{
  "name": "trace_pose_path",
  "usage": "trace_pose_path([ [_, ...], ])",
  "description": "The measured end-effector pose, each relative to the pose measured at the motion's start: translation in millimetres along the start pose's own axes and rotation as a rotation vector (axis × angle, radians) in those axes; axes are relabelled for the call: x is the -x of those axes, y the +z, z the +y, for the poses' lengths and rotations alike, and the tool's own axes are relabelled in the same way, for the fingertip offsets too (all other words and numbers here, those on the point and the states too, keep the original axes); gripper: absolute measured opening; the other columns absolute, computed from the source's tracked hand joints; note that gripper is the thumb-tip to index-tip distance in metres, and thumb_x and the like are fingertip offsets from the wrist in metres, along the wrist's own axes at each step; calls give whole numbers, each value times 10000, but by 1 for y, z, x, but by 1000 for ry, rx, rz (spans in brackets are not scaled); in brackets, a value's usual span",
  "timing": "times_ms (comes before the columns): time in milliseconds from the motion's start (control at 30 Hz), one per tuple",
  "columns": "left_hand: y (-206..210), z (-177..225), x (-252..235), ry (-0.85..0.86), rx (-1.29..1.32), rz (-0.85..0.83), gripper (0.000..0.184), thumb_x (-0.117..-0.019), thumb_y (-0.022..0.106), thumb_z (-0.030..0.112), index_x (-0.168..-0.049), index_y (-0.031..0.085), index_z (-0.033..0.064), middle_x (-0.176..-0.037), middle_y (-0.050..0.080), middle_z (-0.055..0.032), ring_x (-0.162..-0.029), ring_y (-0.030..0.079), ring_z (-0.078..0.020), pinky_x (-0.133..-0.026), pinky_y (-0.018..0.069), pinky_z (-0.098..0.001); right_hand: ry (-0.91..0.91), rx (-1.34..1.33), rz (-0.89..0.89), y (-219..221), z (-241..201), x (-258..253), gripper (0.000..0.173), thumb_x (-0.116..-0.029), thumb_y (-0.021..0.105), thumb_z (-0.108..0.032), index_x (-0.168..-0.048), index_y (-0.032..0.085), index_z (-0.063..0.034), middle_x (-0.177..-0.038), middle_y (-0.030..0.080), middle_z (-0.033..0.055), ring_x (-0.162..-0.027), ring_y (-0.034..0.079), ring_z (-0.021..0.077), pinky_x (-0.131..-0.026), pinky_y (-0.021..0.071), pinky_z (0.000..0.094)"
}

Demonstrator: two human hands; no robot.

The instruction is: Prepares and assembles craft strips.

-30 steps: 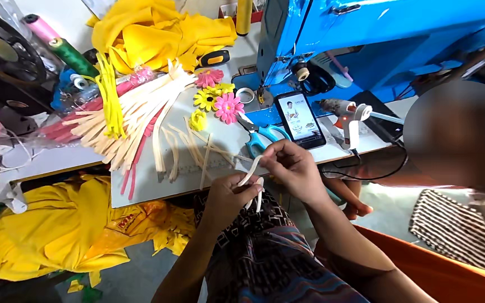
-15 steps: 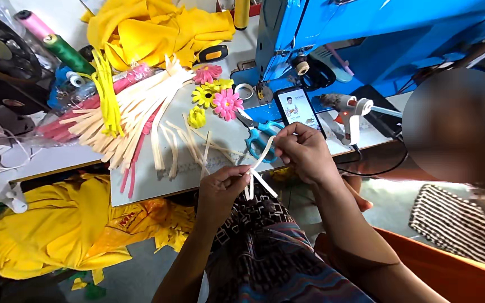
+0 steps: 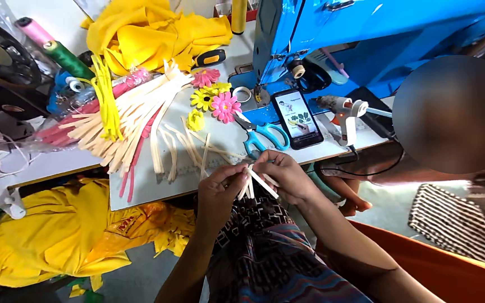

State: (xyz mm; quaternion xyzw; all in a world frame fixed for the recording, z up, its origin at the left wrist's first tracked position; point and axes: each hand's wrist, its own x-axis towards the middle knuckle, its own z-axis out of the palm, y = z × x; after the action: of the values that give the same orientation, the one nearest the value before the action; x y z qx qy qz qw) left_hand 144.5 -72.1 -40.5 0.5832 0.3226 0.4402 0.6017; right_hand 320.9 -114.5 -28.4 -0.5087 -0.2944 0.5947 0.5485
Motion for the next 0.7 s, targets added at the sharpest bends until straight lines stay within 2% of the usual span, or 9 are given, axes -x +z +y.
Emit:
trace_pose_path([
  [100,1,-2,3,139,-159,-6,186,-903,685,-38,-1081,737,-23,-1039,715,-44,-879,706,-65,-804,621,-234,-7,28,-53,1,-5,3,108,-977,558,19,-903,609,-40,-615,629,10,-476,541,10,-463,444,134],
  [167,2,-4,4,230,-273,2,160,-906,692,-18,-1054,752,-28,-1026,707,-62,-882,702,-54,-795,620,-210,-2,61,-105,0,-9,4,96,-975,569,10,-906,616,-39,-628,652,9,-516,578,15,-512,473,139],
  [267,3,-9,4,354,-404,31,130,-906,695,7,-1009,769,-23,-1013,702,-79,-878,686,-30,-781,601,-173,-30,133,-162,-1,-9,4,76,-977,576,-7,-938,631,-41,-690,681,-5,-605,619,15,-600,509,153],
  [367,3,-10,4,402,-436,42,137,-897,697,2,-1009,770,-27,-1003,704,-80,-867,681,-27,-777,594,-167,-85,186,-151,-1,-9,6,54,-976,604,-27,-958,654,-35,-754,699,3,-655,631,20,-623,512,160],
  [467,4,-7,4,373,-417,33,137,-894,697,-1,-1014,739,-52,-1013,706,-87,-865,695,-36,-781,606,-185,-154,253,-155,-3,-12,8,62,-975,634,-64,-981,689,-37,-769,704,-7,-675,638,18,-637,525,163],
  [600,3,-3,3,313,-448,23,140,-906,710,47,-1024,735,-25,-980,727,-61,-851,700,-27,-786,602,-186,-226,420,-190,-9,-18,8,67,-954,689,-98,-1005,707,-58,-713,657,-49,-595,560,-18,-553,462,140],
  [700,1,6,3,131,-335,-43,153,-896,720,42,-1045,715,8,-930,734,-6,-794,693,-7,-749,597,-181,-226,486,-241,-15,-21,4,54,-933,706,-80,-985,702,-66,-712,641,-57,-591,544,-18,-546,452,145],
])
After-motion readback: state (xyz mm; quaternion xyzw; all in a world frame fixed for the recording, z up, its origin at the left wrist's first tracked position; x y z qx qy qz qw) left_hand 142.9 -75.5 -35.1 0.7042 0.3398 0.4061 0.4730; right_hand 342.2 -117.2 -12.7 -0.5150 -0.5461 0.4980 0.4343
